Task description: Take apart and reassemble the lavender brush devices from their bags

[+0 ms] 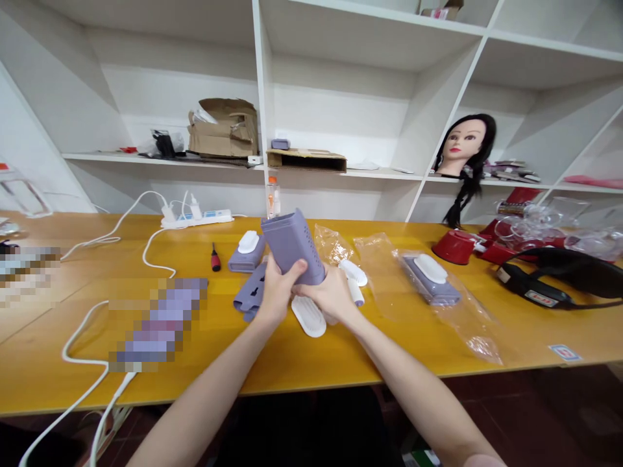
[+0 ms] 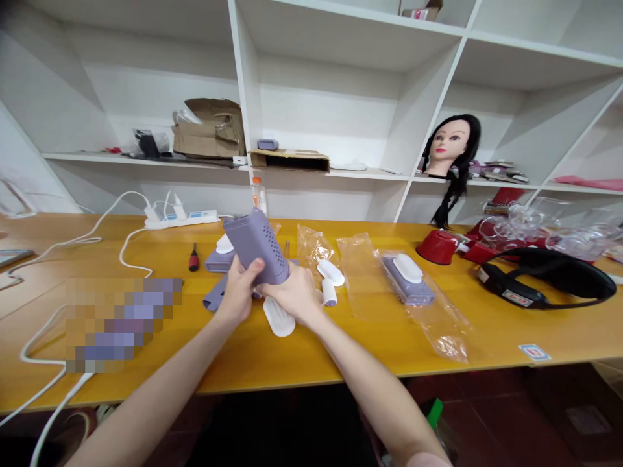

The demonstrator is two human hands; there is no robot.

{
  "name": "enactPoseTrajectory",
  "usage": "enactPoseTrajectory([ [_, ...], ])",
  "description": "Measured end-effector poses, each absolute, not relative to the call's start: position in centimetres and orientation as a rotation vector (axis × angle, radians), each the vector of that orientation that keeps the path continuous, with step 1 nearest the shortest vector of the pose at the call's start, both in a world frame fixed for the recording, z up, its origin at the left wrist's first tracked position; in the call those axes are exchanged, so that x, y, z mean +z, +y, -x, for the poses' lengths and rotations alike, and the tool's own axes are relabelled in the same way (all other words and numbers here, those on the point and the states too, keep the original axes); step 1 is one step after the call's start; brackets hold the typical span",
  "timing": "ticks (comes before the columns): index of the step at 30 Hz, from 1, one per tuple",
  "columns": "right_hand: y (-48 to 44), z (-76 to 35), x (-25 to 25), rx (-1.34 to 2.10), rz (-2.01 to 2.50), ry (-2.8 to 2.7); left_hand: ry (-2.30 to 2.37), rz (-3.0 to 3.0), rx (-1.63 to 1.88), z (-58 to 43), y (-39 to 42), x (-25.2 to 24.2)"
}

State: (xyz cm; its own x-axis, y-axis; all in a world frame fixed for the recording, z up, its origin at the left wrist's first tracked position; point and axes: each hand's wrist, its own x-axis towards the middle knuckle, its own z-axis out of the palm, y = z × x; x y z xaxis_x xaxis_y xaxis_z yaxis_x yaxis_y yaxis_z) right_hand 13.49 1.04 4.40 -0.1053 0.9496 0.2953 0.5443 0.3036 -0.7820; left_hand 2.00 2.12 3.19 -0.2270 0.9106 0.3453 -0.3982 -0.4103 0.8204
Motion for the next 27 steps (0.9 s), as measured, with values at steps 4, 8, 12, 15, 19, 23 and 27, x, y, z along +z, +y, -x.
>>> enactPoseTrajectory([
  [4, 1.2, -13.7, 4.2, 1.286, 1.011, -1.599, 0.602, -0.989, 1.589, 0.1, 2.7, 4.2],
  [8, 1.1, -13.4, 3.6, 1.533, 0.87, -1.405, 0.621, -0.948, 1.591, -0.3, 2.6, 4.3],
  [12, 0.6, -13.3, 3.3, 1.457, 0.885, -1.414, 0.623, -0.891, 1.607, -0.8, 2.3, 4.5],
  [15, 0.4, -13.2, 3.3, 1.383, 0.928, -1.504, 0.619, -0.836, 1.538, -0.4, 2.2, 4.9],
  [19, 0.1, -13.1, 3.5, 1.355, 0.929, -1.555, 0.614, -0.856, 1.514, 0.2, 2.1, 5.0],
  [23, 0.2, -13.2, 3.5, 1.311, 0.961, -1.619, 0.626, -0.946, 1.612, 0.2, 2.3, 4.4],
  [27, 0.7, -13.3, 3.5, 0.878, 1.271, -1.702, 0.771, -0.975, 1.848, -0.9, 2.6, 3.6],
])
